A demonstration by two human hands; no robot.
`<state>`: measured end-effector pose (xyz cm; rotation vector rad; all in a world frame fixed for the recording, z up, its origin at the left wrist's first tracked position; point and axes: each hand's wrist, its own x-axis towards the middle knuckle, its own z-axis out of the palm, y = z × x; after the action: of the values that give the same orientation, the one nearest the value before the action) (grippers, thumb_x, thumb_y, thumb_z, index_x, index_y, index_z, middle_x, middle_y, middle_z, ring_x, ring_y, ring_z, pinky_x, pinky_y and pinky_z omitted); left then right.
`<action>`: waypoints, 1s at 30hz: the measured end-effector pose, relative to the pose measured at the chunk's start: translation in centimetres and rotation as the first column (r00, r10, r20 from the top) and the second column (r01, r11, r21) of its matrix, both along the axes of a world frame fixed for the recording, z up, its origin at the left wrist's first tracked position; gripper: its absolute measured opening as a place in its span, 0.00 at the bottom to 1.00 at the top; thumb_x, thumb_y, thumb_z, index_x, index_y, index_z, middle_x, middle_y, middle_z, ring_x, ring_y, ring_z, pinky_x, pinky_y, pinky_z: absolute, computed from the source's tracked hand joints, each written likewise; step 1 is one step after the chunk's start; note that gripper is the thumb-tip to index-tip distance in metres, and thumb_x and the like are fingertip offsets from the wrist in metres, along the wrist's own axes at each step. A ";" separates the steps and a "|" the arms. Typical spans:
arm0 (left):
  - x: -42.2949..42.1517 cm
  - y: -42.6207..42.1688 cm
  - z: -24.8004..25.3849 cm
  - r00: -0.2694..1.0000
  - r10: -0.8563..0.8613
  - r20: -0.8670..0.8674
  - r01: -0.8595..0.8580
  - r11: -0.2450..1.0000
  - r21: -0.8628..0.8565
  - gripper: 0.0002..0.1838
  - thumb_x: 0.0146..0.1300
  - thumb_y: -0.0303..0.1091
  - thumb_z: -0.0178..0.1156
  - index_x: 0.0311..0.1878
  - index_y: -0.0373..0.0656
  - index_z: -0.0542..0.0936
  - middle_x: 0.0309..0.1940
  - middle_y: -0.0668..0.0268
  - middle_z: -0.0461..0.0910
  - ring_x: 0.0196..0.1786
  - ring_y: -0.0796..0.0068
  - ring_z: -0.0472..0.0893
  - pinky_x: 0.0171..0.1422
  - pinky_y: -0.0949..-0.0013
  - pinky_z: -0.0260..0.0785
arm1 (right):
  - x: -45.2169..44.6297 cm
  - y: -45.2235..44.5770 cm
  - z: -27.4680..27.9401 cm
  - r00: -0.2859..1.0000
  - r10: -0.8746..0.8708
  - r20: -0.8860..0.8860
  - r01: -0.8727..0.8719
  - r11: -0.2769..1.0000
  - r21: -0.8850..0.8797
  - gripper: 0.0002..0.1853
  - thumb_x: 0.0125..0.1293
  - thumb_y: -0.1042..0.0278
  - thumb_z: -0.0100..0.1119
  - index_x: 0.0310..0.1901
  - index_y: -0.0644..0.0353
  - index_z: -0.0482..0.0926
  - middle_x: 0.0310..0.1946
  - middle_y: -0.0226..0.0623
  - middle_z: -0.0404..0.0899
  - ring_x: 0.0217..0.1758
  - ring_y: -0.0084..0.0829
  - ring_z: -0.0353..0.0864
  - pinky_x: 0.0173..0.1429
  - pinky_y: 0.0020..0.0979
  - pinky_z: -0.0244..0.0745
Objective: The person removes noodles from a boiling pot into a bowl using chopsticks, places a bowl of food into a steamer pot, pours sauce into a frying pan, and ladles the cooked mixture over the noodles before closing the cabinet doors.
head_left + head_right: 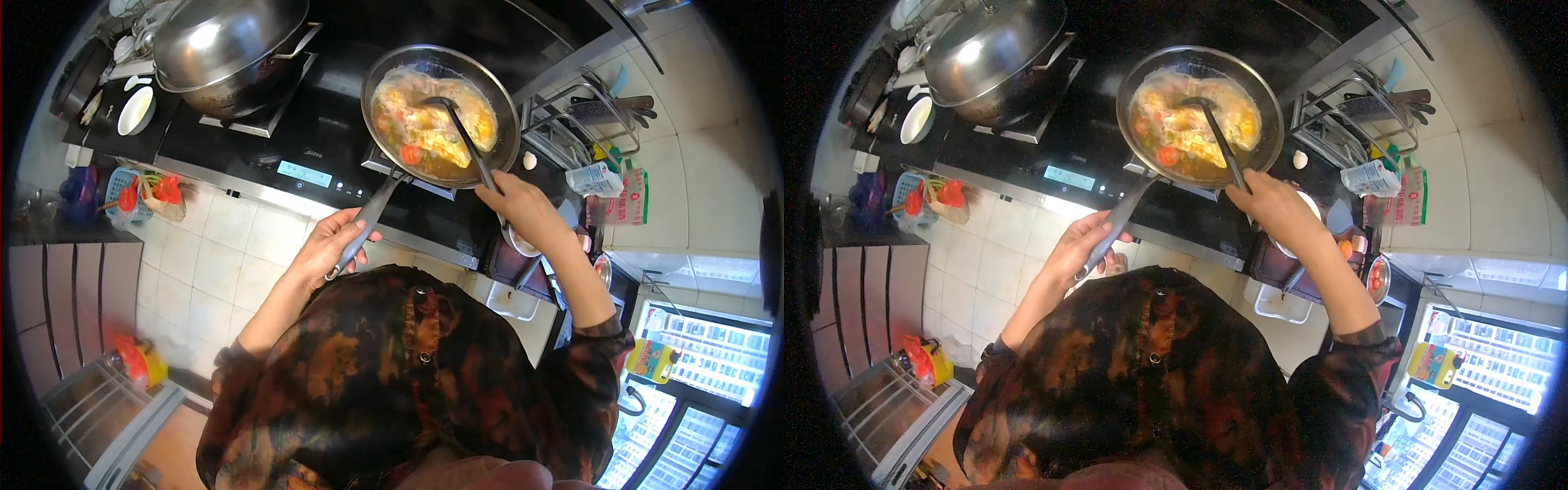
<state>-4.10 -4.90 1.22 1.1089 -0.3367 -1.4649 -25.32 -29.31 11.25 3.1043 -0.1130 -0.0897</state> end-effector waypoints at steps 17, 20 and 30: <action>0.0 0.0 0.0 1.000 0.001 0.025 -0.001 1.000 0.001 0.19 0.69 0.37 0.51 0.59 0.37 0.69 0.37 0.62 0.81 0.23 0.83 0.77 0.20 0.81 0.70 | 3.1 -5.3 -1.7 0.935 -0.209 0.288 0.181 0.976 0.119 0.25 0.46 0.86 0.56 0.50 0.58 0.75 0.39 0.45 0.74 0.42 0.47 0.77 0.44 0.37 0.74; 0.0 0.0 0.0 1.000 -0.004 0.011 0.004 1.000 0.001 0.19 0.68 0.37 0.51 0.59 0.37 0.68 0.37 0.62 0.81 0.23 0.82 0.77 0.21 0.81 0.70 | 4.7 -6.1 -2.2 0.925 -0.258 0.278 0.175 0.940 0.293 0.21 0.52 0.86 0.56 0.49 0.61 0.76 0.37 0.44 0.77 0.42 0.48 0.78 0.44 0.34 0.74; 0.0 0.0 0.1 1.000 -0.009 0.016 0.009 1.000 -0.001 0.19 0.69 0.37 0.51 0.59 0.38 0.69 0.36 0.63 0.81 0.23 0.83 0.78 0.20 0.81 0.70 | 3.9 -5.0 -3.2 0.693 -0.719 0.062 0.075 0.158 0.985 0.13 0.64 0.76 0.52 0.49 0.69 0.74 0.34 0.50 0.81 0.37 0.34 0.84 0.40 0.28 0.80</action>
<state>-4.09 -4.89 1.33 1.1202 -0.3533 -1.4644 -21.40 -34.28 8.05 3.9121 -1.6000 1.2437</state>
